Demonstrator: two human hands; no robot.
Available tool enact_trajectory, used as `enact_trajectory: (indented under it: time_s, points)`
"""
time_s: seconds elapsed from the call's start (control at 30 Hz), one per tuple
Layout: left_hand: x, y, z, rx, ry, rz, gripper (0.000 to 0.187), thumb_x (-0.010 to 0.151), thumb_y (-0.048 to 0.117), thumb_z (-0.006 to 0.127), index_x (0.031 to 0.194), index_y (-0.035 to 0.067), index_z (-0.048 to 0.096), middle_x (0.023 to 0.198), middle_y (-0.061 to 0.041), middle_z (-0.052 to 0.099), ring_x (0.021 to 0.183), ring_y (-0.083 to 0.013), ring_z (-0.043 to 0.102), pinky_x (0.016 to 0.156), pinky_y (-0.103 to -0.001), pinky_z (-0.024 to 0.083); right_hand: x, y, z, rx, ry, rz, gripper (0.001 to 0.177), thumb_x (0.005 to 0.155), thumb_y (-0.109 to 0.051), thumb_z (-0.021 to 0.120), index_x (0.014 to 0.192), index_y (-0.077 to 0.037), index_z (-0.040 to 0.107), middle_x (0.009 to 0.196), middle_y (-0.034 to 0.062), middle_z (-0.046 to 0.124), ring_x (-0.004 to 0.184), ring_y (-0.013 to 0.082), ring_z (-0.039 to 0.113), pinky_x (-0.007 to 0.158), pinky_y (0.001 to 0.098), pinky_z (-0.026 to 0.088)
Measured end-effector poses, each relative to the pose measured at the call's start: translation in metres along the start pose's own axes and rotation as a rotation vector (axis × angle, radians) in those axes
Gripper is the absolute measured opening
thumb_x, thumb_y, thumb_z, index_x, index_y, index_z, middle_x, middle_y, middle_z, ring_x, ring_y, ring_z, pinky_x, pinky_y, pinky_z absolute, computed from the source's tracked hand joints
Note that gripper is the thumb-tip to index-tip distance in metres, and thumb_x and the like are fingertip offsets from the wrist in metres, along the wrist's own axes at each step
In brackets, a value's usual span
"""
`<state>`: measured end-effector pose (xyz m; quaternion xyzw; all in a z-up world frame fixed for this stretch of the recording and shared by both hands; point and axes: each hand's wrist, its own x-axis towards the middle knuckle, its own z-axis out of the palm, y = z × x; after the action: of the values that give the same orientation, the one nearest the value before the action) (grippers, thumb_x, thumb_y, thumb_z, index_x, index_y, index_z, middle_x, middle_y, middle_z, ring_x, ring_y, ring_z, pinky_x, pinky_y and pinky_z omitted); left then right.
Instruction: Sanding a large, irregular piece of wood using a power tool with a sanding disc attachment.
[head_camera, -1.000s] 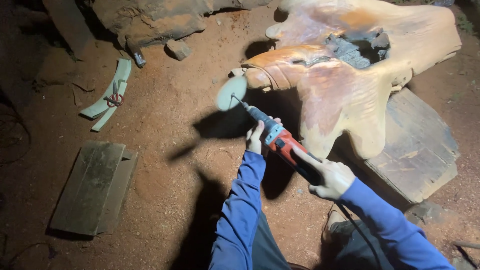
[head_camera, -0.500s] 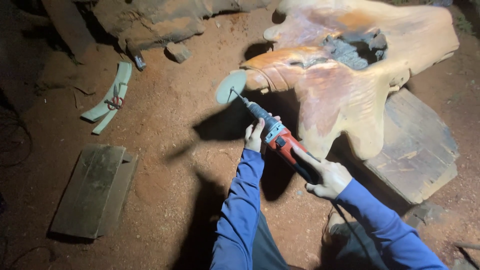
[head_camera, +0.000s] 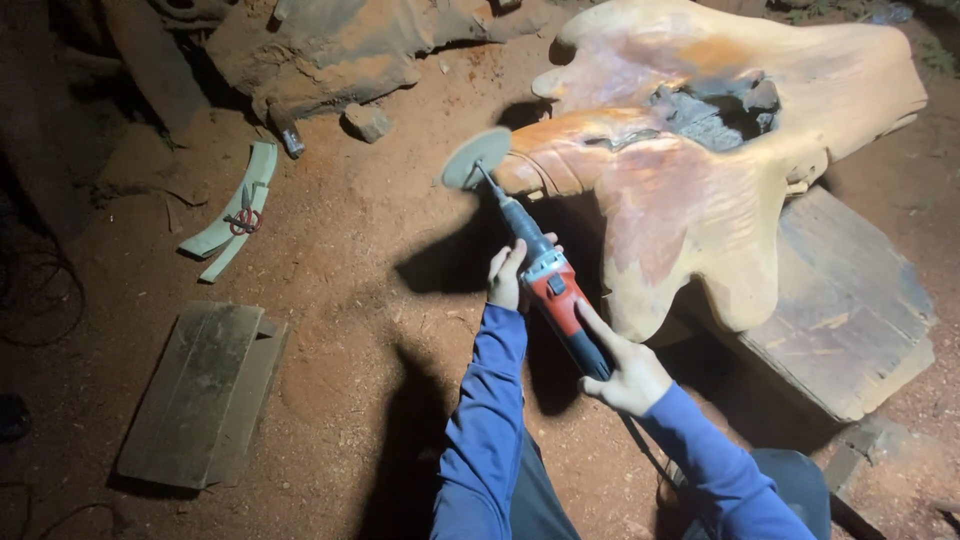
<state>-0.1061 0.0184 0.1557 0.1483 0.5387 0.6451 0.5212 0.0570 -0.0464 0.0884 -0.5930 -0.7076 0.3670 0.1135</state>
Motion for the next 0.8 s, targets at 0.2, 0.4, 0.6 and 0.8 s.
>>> enact_trajectory:
  time_s: [0.2, 0.4, 0.6, 0.8]
  points:
    - [-0.017, 0.011, 0.001, 0.040, -0.001, -0.010, 0.088, 0.073, 0.045, 0.087, 0.144, 0.002, 0.057, 0.147, -0.024, 0.055, 0.137, -0.0342, 0.054, 0.117, -0.041, 0.044, -0.017, -0.018, 0.005, 0.101, -0.019, 0.054, 0.117, 0.059, -0.036, 0.086, 0.156, -0.059, 0.025, 0.112, 0.0195, 0.076, 0.109, 0.0431, 0.072, 0.101, 0.0489, 0.060]
    - [0.015, -0.008, -0.013, -0.077, -0.053, 0.103, 0.072, 0.080, 0.038, 0.086, 0.137, 0.000, 0.063, 0.131, -0.025, 0.060, 0.123, -0.0319, 0.061, 0.111, -0.045, 0.048, -0.007, -0.037, 0.005, 0.146, -0.045, 0.051, 0.115, 0.063, -0.036, 0.085, 0.158, -0.057, 0.023, 0.114, 0.0308, 0.072, 0.114, 0.0479, 0.068, 0.102, 0.0525, 0.055]
    - [0.028, -0.015, -0.014, 0.019, -0.049, 0.159, 0.071, 0.078, 0.042, 0.087, 0.135, 0.004, 0.067, 0.139, -0.025, 0.060, 0.131, -0.0337, 0.058, 0.112, -0.045, 0.047, -0.003, -0.038, 0.006, 0.158, -0.039, 0.058, 0.116, 0.064, -0.036, 0.086, 0.158, -0.058, 0.022, 0.115, 0.0322, 0.071, 0.116, 0.0484, 0.066, 0.102, 0.0529, 0.054]
    - [0.021, -0.010, -0.011, 0.018, 0.006, 0.129, 0.074, 0.076, 0.042, 0.089, 0.136, 0.004, 0.066, 0.141, -0.024, 0.059, 0.133, -0.0330, 0.057, 0.114, -0.044, 0.046, -0.005, -0.043, -0.003, 0.151, -0.063, 0.061, 0.114, 0.066, -0.032, 0.085, 0.159, -0.055, 0.024, 0.121, 0.0308, 0.070, 0.118, 0.0487, 0.066, 0.105, 0.0530, 0.053]
